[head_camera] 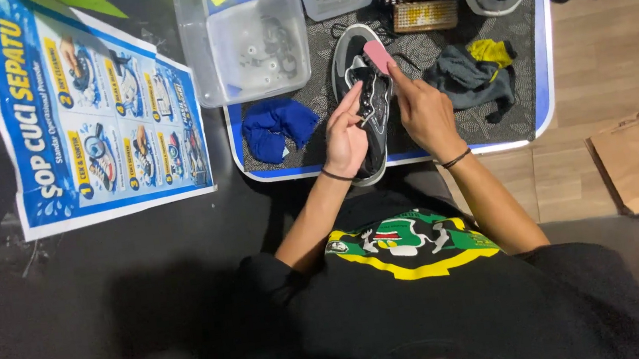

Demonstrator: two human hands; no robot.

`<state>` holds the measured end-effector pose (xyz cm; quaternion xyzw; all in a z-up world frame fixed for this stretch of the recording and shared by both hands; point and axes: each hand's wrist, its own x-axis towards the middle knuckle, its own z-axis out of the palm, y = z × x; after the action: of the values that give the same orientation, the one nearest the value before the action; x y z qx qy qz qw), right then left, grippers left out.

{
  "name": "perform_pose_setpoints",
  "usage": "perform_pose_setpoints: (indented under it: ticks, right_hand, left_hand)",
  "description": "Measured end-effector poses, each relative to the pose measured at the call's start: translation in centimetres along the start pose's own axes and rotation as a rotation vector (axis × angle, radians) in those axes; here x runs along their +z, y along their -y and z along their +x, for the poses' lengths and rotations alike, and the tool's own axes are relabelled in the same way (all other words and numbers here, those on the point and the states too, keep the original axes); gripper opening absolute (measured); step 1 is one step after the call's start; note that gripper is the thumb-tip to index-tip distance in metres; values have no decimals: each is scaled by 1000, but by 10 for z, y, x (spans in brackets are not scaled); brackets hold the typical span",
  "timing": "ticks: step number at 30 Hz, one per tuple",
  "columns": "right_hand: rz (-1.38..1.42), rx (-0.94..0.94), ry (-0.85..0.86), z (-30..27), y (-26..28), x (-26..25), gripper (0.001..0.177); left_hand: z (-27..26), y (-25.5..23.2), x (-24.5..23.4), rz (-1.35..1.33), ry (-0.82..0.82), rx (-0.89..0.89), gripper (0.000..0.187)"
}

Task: A person is cleaning a black and white sneaker at a service counter using a brush, cleaning solution, and a cloth.

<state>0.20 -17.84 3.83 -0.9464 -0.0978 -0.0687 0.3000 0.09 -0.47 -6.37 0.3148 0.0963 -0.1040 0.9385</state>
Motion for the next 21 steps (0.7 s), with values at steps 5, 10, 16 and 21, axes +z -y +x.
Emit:
perform_pose_setpoints:
  ticks: [5,10,16,21]
  right_hand:
    - [110,37,126,-35,4,2,53]
    - [202,41,229,-93,34,-21,49]
    - [64,79,141,-67,36,-16,47]
    - [-64,162,109,-17,44,-17,50]
  left_hand:
    - [-5,-5,7,-56,-11,-13,74]
    - [-15,-26,32,-116,-17,-79,75]
    - [-10,-15,21,-77,-28,-68,77]
    - [-11,-15,23,-46,-48,-68,75]
